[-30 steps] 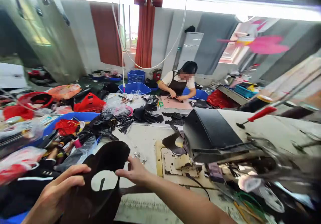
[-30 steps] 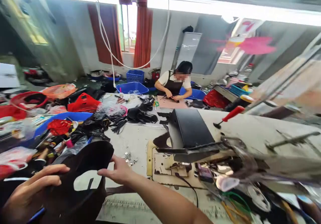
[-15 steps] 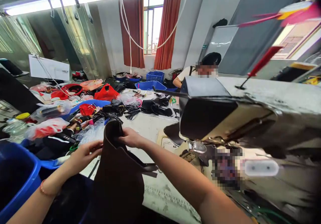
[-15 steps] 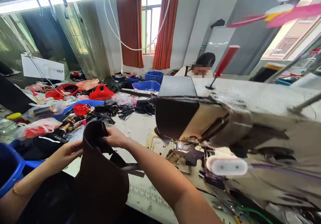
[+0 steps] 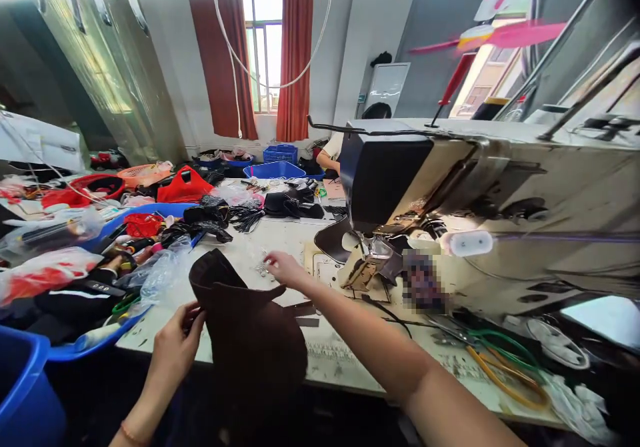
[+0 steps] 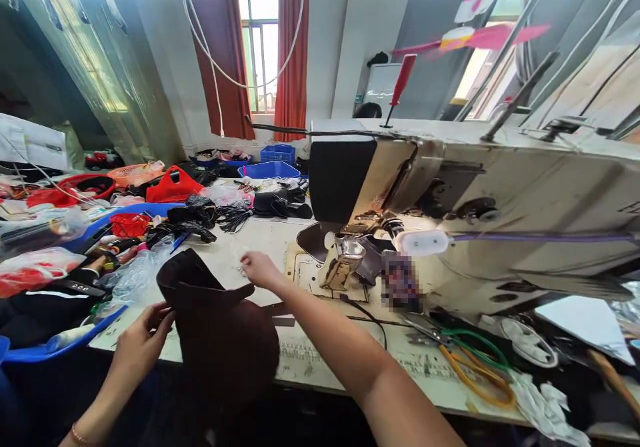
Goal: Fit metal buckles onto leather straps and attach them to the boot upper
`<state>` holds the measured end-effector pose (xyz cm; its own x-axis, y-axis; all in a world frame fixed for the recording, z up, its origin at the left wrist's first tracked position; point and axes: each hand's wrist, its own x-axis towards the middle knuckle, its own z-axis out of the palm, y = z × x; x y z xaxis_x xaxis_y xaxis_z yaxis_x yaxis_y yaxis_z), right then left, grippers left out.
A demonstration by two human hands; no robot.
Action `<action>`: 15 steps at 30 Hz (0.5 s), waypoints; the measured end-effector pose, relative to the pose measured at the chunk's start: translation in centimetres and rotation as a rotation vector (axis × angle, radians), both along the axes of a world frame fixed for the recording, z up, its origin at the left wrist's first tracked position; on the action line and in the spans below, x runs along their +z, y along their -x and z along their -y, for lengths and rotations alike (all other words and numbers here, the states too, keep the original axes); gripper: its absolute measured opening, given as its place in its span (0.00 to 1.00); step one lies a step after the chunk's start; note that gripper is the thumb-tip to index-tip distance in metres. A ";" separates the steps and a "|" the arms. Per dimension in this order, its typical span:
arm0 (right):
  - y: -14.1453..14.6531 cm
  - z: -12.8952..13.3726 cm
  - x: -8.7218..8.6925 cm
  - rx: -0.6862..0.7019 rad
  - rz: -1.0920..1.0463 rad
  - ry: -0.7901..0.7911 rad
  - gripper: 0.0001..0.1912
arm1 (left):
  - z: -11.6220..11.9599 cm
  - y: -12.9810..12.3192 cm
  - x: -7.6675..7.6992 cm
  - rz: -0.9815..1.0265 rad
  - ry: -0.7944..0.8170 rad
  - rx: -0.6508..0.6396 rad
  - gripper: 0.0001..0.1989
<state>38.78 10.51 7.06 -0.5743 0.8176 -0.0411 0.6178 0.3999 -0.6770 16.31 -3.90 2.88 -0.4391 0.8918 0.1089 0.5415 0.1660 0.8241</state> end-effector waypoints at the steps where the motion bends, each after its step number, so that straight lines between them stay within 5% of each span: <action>1: -2.2 0.9 -1.0 -0.029 0.065 0.001 0.13 | 0.1 0.1 -0.5 0.031 -0.001 -0.005 0.28; 4: -7.1 4.2 -4.2 -0.051 0.214 0.002 0.21 | 0.8 0.2 -1.2 0.167 0.005 -0.035 0.32; 8: -9.3 6.5 -6.6 -0.138 0.332 -0.056 0.12 | 1.8 0.3 -0.6 0.295 0.066 -0.083 0.35; 15: -14.2 4.6 -3.8 -0.220 0.531 -0.048 0.05 | 2.5 -0.1 0.4 0.516 0.101 0.016 0.32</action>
<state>52.99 5.89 3.23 -0.3013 0.9236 -0.2369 0.9401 0.2463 -0.2356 16.39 -6.44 3.33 -0.4268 0.8794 -0.2111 0.0661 0.2631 0.9625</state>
